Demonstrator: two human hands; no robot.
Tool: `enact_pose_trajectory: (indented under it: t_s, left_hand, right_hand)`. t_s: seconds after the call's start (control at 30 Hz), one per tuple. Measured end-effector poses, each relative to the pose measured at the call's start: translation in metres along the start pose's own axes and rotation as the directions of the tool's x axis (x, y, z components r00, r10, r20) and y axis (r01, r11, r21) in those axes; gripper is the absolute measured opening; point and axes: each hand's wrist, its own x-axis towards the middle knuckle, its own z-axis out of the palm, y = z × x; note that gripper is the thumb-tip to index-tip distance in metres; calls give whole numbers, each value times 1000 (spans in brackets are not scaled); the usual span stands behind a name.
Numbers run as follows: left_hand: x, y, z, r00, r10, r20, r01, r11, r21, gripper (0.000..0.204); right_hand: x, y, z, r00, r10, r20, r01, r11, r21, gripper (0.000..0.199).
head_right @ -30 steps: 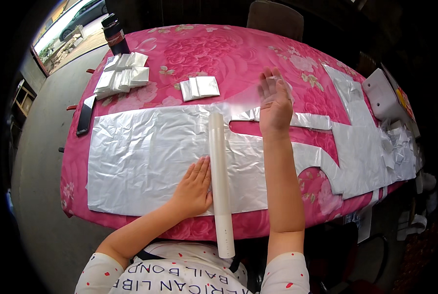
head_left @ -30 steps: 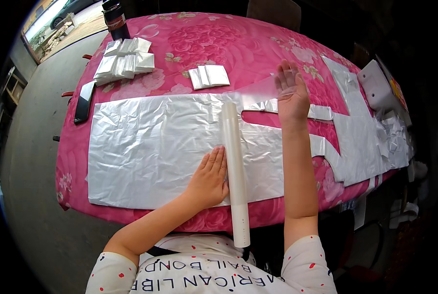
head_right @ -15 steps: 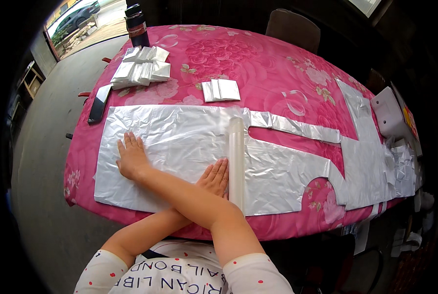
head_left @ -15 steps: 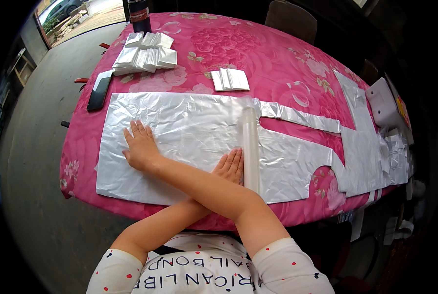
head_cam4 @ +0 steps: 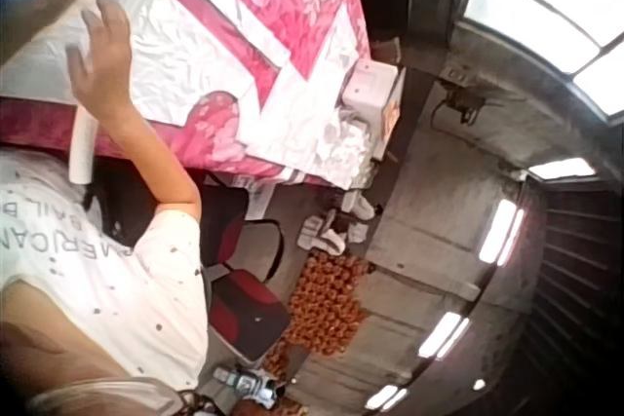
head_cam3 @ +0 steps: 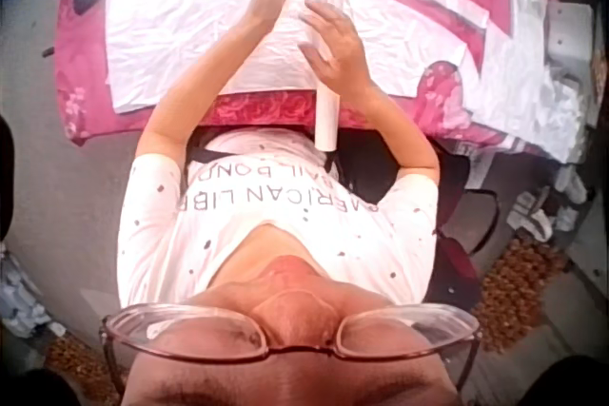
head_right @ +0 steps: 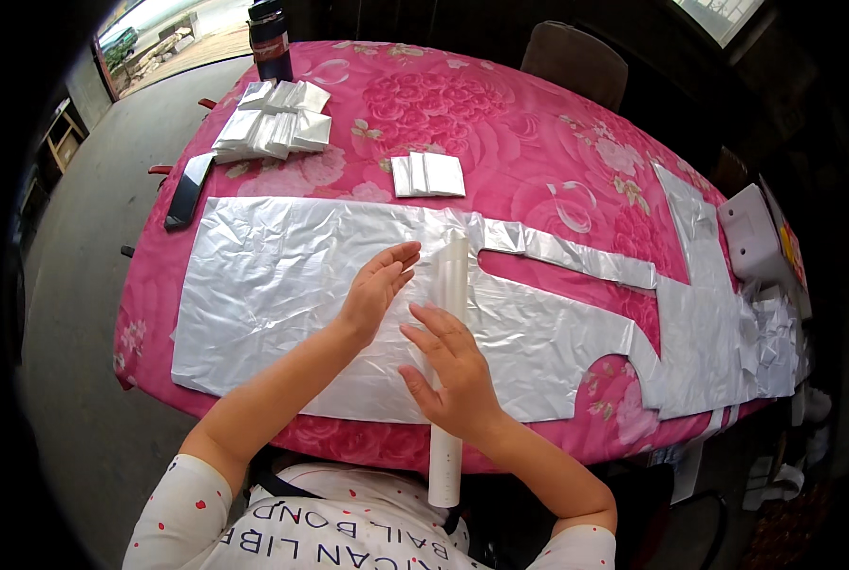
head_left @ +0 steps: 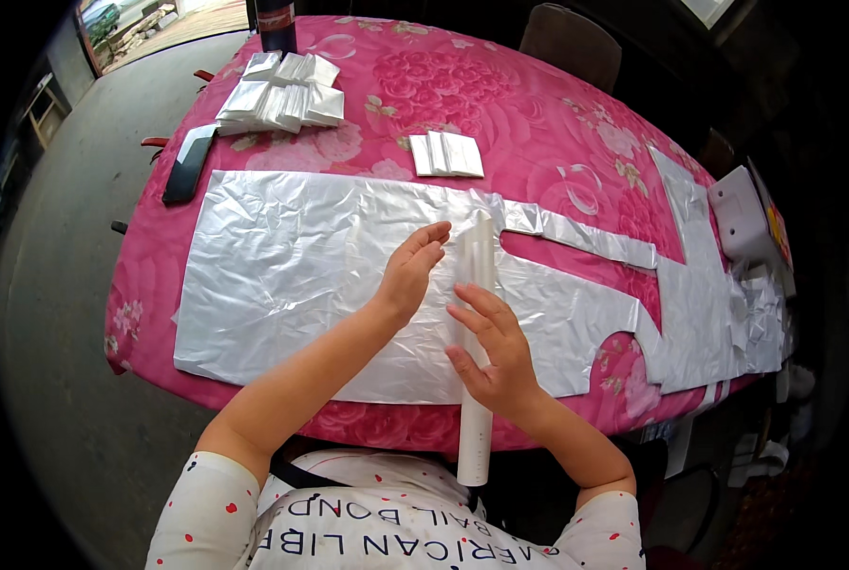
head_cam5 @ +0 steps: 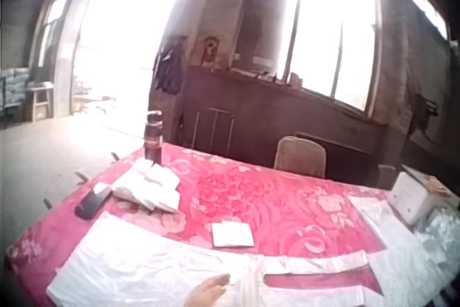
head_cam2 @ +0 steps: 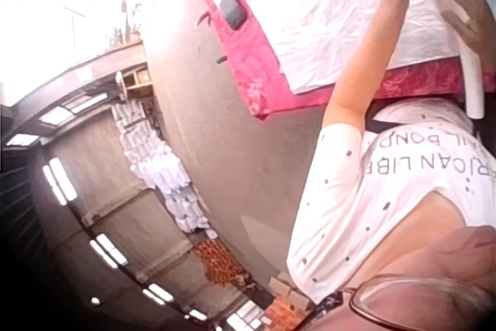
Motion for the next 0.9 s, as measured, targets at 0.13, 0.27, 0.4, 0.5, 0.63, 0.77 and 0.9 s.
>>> enact_pose_trajectory:
  t_s: [0.13,0.27,0.4,0.5,0.63,0.77,0.9]
  left_hand:
    - [32,10,9,955,-289,-70,248,903,-351,58]
    - [44,6,4,894,-445,-54,379,814,-440,65]
    - [38,18,2,881,-447,-154,404,881,-247,58]
    - [18,37,-10,906,-348,-239,352,936,-28,50]
    - [-22,68,-69,935,-211,-284,256,958,132,46]
    - [-84,100,-119,944,-121,-307,209,940,271,48]
    - [-166,114,-167,901,-79,-427,233,918,320,48]
  right_hand:
    - [-40,30,-18,991,130,19,-128,990,-59,43]
    - [-50,50,-24,986,69,152,-57,995,-85,46]
    - [-49,62,-22,962,-12,274,53,989,-141,53]
    - [-36,56,-4,950,-22,312,67,989,-135,56]
    - [16,1,54,879,-155,450,173,985,1,60]
    - [45,-76,88,650,-551,523,108,749,654,43]
    - [74,-77,93,785,-520,338,204,731,651,26]
